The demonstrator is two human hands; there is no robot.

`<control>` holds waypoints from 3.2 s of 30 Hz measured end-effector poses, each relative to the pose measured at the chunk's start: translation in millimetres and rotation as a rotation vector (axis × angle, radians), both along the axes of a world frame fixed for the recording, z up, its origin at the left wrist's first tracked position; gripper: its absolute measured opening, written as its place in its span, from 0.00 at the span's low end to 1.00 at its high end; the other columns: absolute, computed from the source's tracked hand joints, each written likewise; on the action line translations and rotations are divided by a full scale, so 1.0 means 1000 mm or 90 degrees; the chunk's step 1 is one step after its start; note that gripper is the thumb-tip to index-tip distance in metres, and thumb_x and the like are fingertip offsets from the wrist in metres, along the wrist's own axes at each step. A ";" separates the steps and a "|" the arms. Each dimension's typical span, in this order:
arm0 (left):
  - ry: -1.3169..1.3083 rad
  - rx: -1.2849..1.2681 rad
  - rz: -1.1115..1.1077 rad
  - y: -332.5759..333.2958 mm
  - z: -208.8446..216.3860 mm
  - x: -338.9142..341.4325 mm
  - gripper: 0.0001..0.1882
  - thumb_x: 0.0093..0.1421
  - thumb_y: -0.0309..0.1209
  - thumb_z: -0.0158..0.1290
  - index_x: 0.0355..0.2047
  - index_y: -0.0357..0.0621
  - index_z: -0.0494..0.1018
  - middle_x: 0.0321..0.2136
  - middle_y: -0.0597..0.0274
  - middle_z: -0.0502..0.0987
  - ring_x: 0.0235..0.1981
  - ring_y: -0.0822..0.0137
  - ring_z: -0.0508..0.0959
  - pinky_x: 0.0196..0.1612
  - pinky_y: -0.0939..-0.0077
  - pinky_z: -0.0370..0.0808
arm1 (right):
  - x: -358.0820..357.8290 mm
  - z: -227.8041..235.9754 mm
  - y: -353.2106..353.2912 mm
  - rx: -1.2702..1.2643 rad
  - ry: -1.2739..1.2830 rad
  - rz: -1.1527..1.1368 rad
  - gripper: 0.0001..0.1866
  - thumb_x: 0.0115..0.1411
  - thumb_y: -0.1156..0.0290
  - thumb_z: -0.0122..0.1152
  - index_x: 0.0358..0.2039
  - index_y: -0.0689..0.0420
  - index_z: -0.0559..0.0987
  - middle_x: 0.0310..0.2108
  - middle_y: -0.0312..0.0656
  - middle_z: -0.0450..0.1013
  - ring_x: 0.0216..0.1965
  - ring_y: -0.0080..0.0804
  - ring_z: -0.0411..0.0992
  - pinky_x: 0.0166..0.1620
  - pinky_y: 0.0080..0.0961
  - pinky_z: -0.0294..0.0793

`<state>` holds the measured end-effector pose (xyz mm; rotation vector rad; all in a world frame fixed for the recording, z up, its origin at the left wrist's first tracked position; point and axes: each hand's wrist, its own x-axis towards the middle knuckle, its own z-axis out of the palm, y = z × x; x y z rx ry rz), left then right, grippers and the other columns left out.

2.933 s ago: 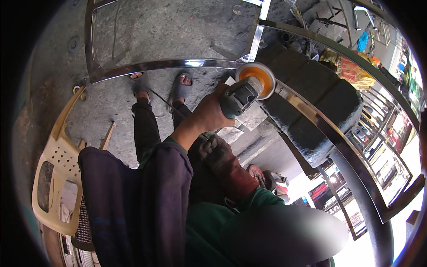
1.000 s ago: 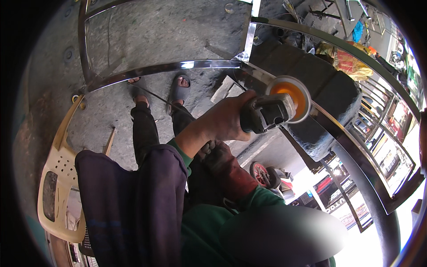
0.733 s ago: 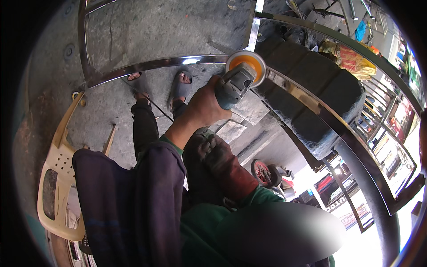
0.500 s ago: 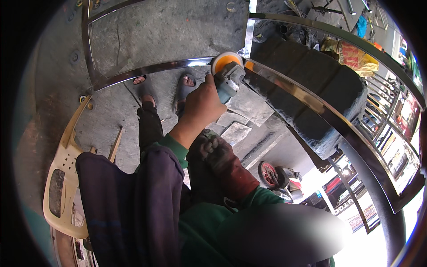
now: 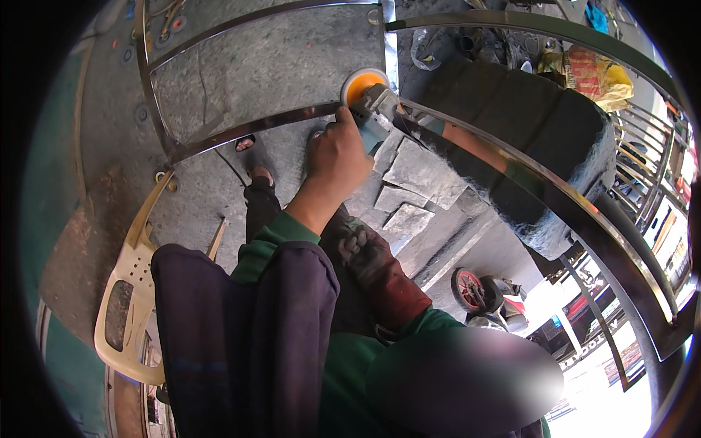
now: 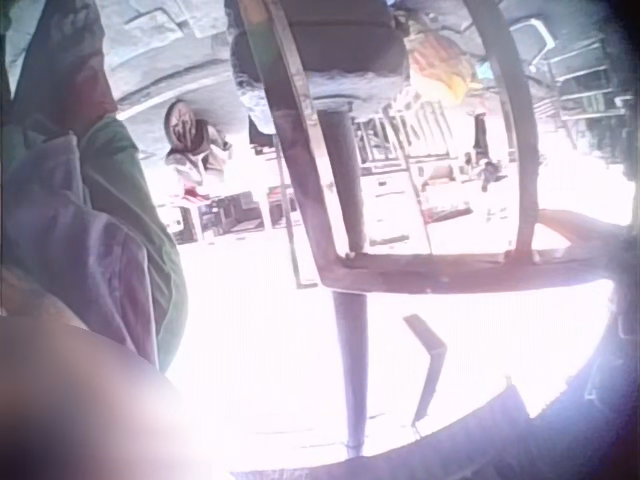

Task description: The person uses an angle grinder with a polishing pad to polish a metal frame. They hold the frame with one hand and operate the grinder with the other, moving along the frame's edges and surfaces.

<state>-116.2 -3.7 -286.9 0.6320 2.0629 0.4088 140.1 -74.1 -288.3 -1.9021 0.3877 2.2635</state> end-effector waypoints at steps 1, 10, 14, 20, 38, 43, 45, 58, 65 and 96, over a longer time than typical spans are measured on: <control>-0.004 0.004 0.019 0.001 -0.001 0.000 0.38 0.48 0.31 0.67 0.56 0.32 0.62 0.42 0.32 0.82 0.45 0.37 0.84 0.49 0.48 0.82 | 0.002 -0.001 0.001 -0.005 0.019 0.009 0.10 0.68 0.73 0.50 0.28 0.53 0.74 0.27 0.36 0.71 0.30 0.32 0.69 0.50 0.35 0.79; -0.088 0.164 0.142 -0.041 -0.024 0.014 0.39 0.44 0.33 0.69 0.55 0.31 0.66 0.44 0.34 0.81 0.48 0.38 0.83 0.53 0.54 0.79 | 0.009 -0.006 0.010 0.001 0.019 0.005 0.10 0.68 0.70 0.52 0.28 0.54 0.73 0.26 0.37 0.69 0.29 0.33 0.69 0.51 0.38 0.78; -0.163 0.277 0.225 -0.043 -0.030 -0.004 0.37 0.43 0.32 0.68 0.53 0.32 0.69 0.40 0.43 0.81 0.42 0.47 0.84 0.50 0.60 0.79 | 0.008 -0.006 0.013 -0.001 0.025 -0.020 0.13 0.71 0.64 0.53 0.28 0.55 0.72 0.26 0.40 0.69 0.31 0.35 0.70 0.55 0.44 0.78; -0.120 0.239 0.270 0.024 -0.053 -0.052 0.39 0.41 0.35 0.70 0.50 0.22 0.69 0.40 0.34 0.82 0.43 0.41 0.85 0.48 0.59 0.82 | 0.013 -0.012 0.012 -0.003 0.052 -0.055 0.11 0.71 0.67 0.54 0.30 0.56 0.75 0.26 0.38 0.70 0.29 0.34 0.70 0.55 0.44 0.77; -0.280 0.361 0.261 0.038 -0.055 -0.082 0.24 0.39 0.33 0.69 0.39 0.42 0.80 0.34 0.55 0.84 0.34 0.57 0.82 0.44 0.66 0.79 | 0.015 -0.023 0.005 0.007 0.112 -0.034 0.10 0.71 0.70 0.52 0.44 0.61 0.80 0.25 0.36 0.71 0.29 0.31 0.71 0.53 0.41 0.79; -0.290 0.323 0.277 0.036 -0.053 -0.082 0.23 0.39 0.33 0.69 0.38 0.42 0.80 0.33 0.56 0.83 0.34 0.59 0.82 0.44 0.66 0.78 | 0.009 -0.026 0.008 -0.024 0.044 0.002 0.10 0.71 0.70 0.51 0.38 0.59 0.79 0.24 0.36 0.70 0.29 0.32 0.71 0.52 0.41 0.79; -0.282 0.367 0.279 0.035 -0.052 -0.081 0.23 0.39 0.33 0.68 0.38 0.42 0.80 0.33 0.56 0.83 0.35 0.59 0.82 0.44 0.65 0.78 | 0.004 -0.021 0.011 -0.040 0.028 0.007 0.09 0.70 0.71 0.51 0.36 0.59 0.79 0.25 0.36 0.70 0.29 0.32 0.71 0.52 0.41 0.79; -0.018 0.144 0.035 0.015 -0.023 -0.101 0.33 0.42 0.30 0.67 0.50 0.30 0.70 0.43 0.35 0.82 0.45 0.42 0.85 0.50 0.53 0.80 | -0.007 -0.007 0.018 -0.001 0.019 0.025 0.08 0.70 0.71 0.53 0.35 0.58 0.78 0.27 0.35 0.71 0.30 0.31 0.70 0.52 0.40 0.78; -0.049 0.028 -0.074 -0.030 0.012 -0.037 0.25 0.50 0.23 0.59 0.49 0.32 0.65 0.37 0.32 0.82 0.42 0.37 0.85 0.47 0.45 0.81 | -0.012 -0.005 0.017 -0.004 0.030 0.022 0.10 0.70 0.67 0.52 0.32 0.57 0.77 0.26 0.37 0.70 0.30 0.33 0.69 0.50 0.37 0.76; -0.042 0.050 -0.065 -0.025 -0.001 0.005 0.24 0.52 0.22 0.60 0.49 0.31 0.66 0.38 0.35 0.82 0.39 0.41 0.86 0.43 0.56 0.84 | 0.004 -0.009 0.009 0.014 0.041 0.065 0.13 0.71 0.67 0.49 0.28 0.54 0.72 0.26 0.39 0.68 0.30 0.35 0.69 0.46 0.37 0.76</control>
